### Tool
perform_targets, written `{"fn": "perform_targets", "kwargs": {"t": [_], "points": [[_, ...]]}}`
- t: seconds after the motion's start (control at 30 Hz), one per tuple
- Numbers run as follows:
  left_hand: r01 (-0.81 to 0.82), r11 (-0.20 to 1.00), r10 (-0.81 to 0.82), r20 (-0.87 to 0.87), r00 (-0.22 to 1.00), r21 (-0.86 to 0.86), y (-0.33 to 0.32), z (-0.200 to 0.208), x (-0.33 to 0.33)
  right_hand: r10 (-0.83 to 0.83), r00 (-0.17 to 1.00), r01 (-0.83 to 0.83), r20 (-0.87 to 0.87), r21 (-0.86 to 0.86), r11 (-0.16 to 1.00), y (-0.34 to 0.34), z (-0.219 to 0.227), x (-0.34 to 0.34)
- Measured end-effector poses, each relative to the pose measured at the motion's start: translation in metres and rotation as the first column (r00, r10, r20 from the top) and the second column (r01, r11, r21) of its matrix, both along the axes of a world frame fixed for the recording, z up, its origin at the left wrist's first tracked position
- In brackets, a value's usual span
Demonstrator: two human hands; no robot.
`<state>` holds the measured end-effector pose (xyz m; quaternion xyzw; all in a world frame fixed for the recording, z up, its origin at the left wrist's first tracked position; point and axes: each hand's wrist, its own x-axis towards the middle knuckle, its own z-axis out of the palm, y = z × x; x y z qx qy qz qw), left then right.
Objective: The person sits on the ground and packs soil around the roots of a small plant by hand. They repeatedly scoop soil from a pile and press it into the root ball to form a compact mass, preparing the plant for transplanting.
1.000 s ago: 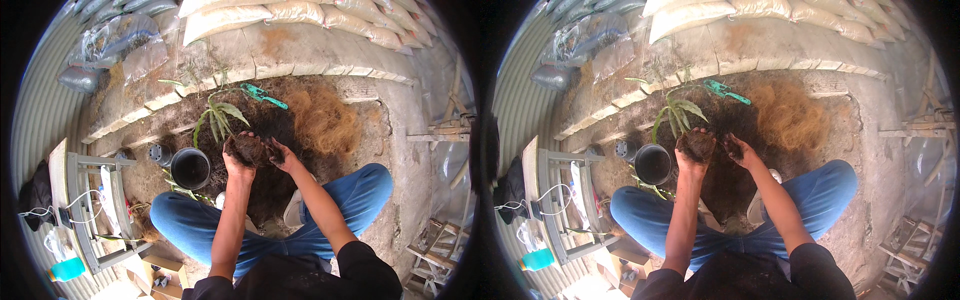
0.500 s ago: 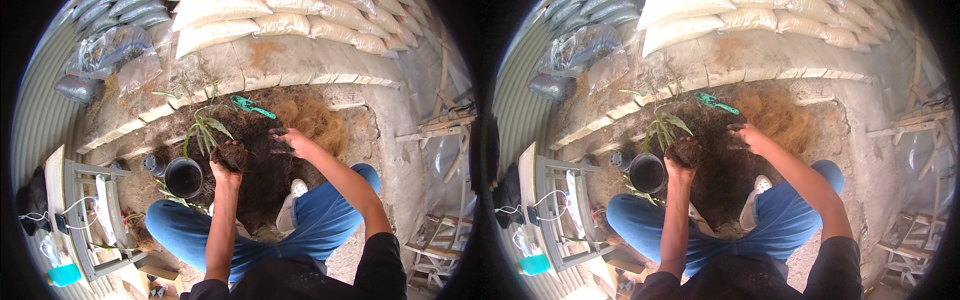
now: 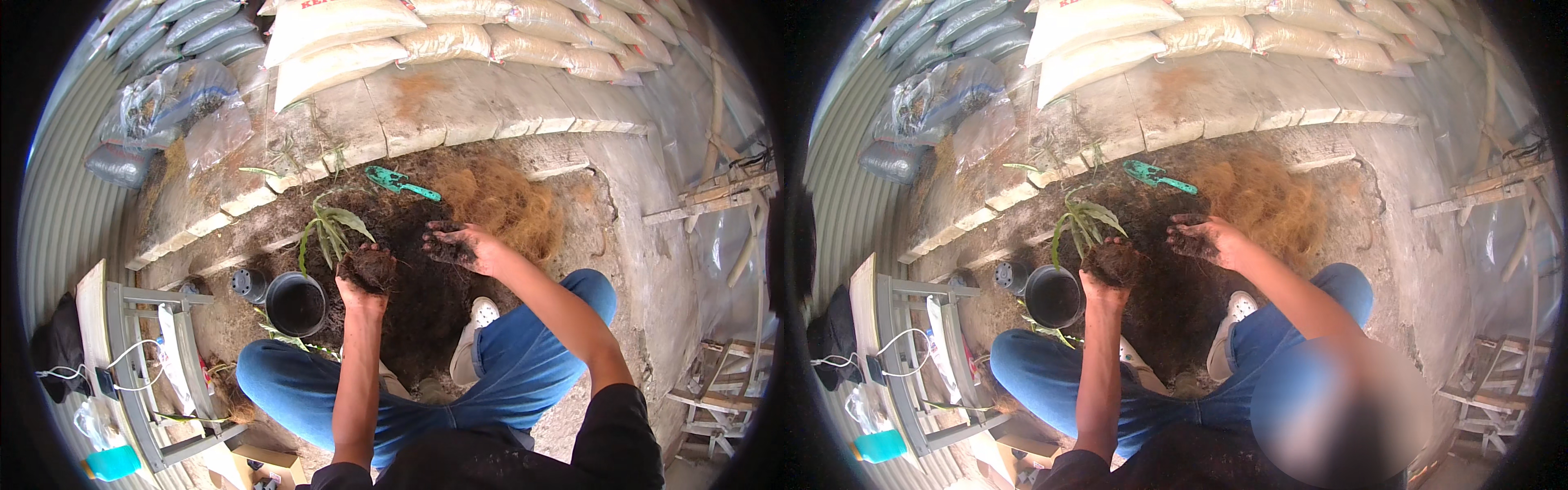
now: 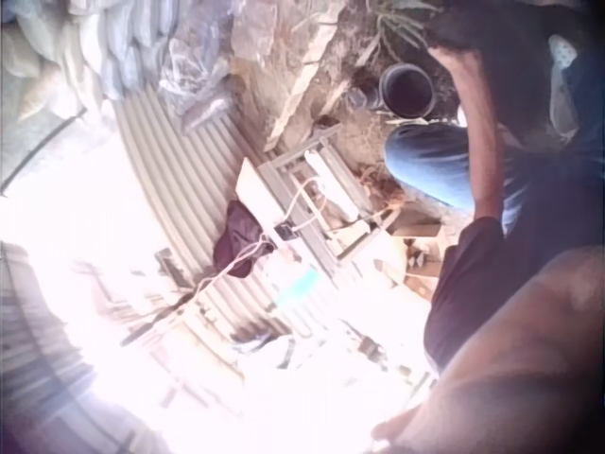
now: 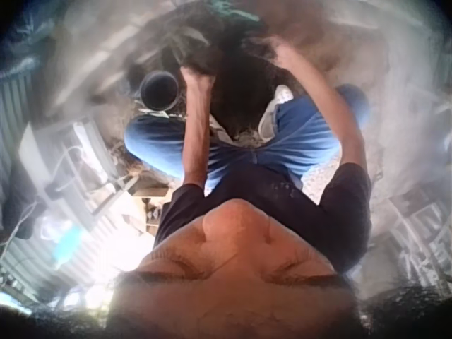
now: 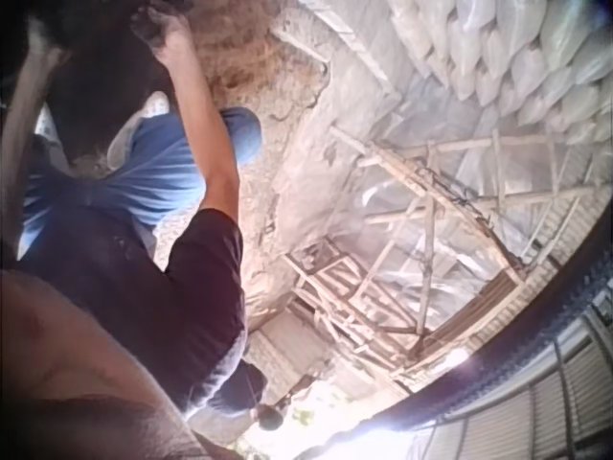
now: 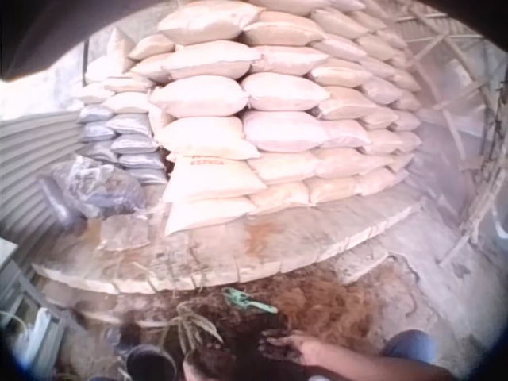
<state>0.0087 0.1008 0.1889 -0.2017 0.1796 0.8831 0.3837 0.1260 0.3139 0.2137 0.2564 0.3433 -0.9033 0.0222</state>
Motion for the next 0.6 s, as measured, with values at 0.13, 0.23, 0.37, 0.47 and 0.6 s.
{"fn": "perform_targets", "kwargs": {"t": [0.13,0.23,0.37,0.47,0.6], "points": [[0.027,0.999,-0.026,-0.014,1.0,0.02,0.006,-0.004,0.001,0.271,0.921,-0.378,0.278,0.481,0.791,0.027,-0.077,-0.004],[0.039,0.999,-0.039,0.012,0.999,-0.008,0.006,-0.003,0.0,0.054,0.803,-0.511,0.593,0.639,0.575,0.029,-0.134,-0.005],[0.005,1.0,-0.005,0.025,1.0,-0.015,-0.003,-0.005,-0.001,0.021,0.67,-0.708,0.742,0.63,0.318,0.005,-0.157,-0.019],[-0.019,1.0,0.019,0.033,0.999,-0.012,-0.008,-0.007,-0.005,0.131,0.565,-0.815,0.815,0.527,0.241,0.0,-0.176,-0.033],[-0.002,0.999,0.005,0.05,0.999,-0.05,0.008,-0.001,-0.006,0.154,0.761,-0.62,0.63,0.638,0.457,0.017,-0.25,-0.035]]}}
